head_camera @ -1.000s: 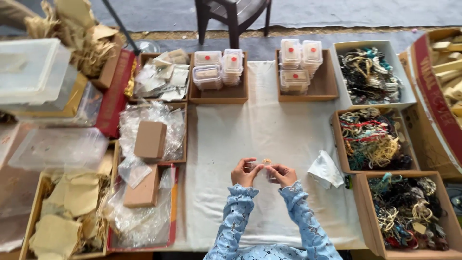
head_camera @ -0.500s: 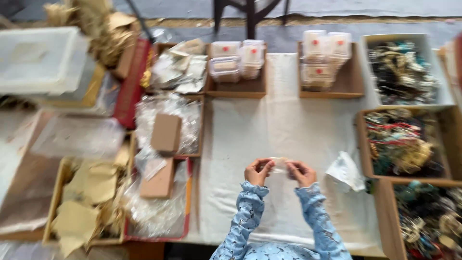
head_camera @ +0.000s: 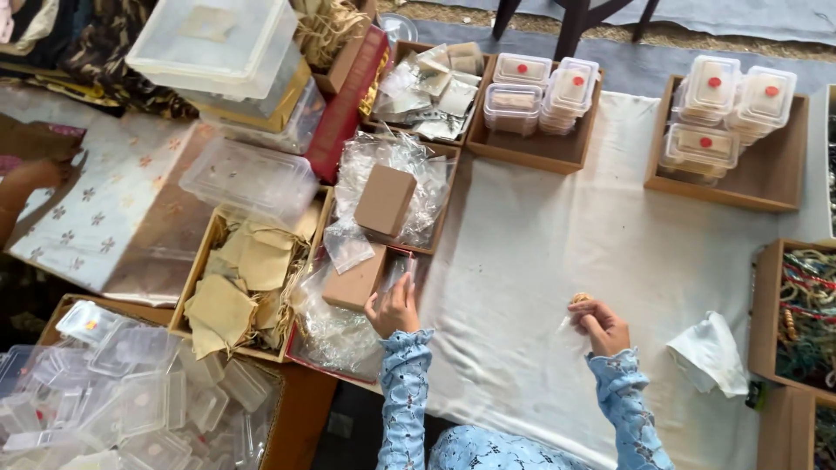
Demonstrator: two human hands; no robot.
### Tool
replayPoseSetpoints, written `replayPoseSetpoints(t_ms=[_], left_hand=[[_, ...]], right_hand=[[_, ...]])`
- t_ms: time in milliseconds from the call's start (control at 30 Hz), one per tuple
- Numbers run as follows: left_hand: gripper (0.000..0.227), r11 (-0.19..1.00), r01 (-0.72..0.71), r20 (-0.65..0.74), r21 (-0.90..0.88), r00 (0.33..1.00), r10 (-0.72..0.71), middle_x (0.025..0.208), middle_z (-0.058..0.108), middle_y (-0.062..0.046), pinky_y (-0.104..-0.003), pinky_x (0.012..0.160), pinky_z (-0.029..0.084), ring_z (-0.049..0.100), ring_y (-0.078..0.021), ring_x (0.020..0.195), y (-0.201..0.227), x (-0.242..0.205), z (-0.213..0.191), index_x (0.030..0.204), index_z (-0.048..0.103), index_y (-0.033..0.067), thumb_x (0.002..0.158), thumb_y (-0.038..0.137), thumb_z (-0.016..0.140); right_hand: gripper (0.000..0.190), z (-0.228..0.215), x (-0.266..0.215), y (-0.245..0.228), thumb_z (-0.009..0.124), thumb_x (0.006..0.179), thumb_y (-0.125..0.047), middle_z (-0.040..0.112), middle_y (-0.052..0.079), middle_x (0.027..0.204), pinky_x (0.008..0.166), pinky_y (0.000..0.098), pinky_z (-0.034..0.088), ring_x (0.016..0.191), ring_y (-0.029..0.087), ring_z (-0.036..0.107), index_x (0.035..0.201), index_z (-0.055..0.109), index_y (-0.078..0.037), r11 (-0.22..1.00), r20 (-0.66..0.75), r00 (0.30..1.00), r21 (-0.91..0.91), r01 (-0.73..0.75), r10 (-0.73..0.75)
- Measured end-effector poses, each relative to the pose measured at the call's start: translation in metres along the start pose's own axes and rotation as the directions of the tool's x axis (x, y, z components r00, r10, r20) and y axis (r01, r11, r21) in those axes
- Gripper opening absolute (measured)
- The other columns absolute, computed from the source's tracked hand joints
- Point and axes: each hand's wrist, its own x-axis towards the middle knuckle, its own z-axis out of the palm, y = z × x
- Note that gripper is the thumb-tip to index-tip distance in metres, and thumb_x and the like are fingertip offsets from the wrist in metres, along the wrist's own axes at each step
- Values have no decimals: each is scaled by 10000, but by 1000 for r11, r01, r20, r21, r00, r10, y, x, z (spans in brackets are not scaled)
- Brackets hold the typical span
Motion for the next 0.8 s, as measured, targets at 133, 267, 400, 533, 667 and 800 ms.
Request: replayPoseSetpoints(t_ms=[133,267,400,533,667,800], left_hand=[[211,994,65,-53,-86,996,-69,921,810,-9,-375,1013,466,738,-123,863,14,4,-18,1140,763,293,931,315,782],[237,576,359,343,-735,929,-142,955,813,-36,-323,848,589,744,-104,853,43,-15,-24,1086,776,143,867,217,824],[284,254,611,646,-750,758,83,971,788,-84,-278,814,612,743,-123,871,65,-36,-6,1108,747,46,853,134,835],[337,476,525,634,-705,768,92,990,781,-43,-260,815,598,736,-104,904,59,-10,-25,1153,748,90,839,149,855],[269,868,54,95,-494,995,-8,1186,709,-57,-375,948,580,718,-226,1045,-19,63,-18,1152,719,128,889,167,756],[401,998,67,6,1,998,-67,1238,714,-57,-514,1070,396,688,-253,1060,-67,101,-18,1053,765,135,720,340,854]], right_hand=[[333,39,-9,-27,484,894,23,693,33,1014,750,252,514,804,112,653,1090,749,-28,949,159,968,-217,228,-196],[259,103,-24,-55,660,932,-197,721,38,869,771,253,565,838,91,673,1140,783,-105,961,228,969,-276,-32,98],[271,129,-17,-60,756,893,-245,768,20,912,821,248,547,892,78,688,1108,775,-81,985,306,946,-164,-62,110],[220,117,-8,-47,802,880,-173,789,45,912,817,271,553,885,107,691,1018,812,-2,981,312,941,-178,-80,133],[255,97,-9,-49,781,868,-110,800,66,947,844,276,584,908,132,728,1092,764,9,987,315,942,-141,-78,120],[426,103,-7,-29,781,792,-30,737,67,966,802,310,620,886,161,746,1182,610,-31,995,227,970,-68,-68,82]])
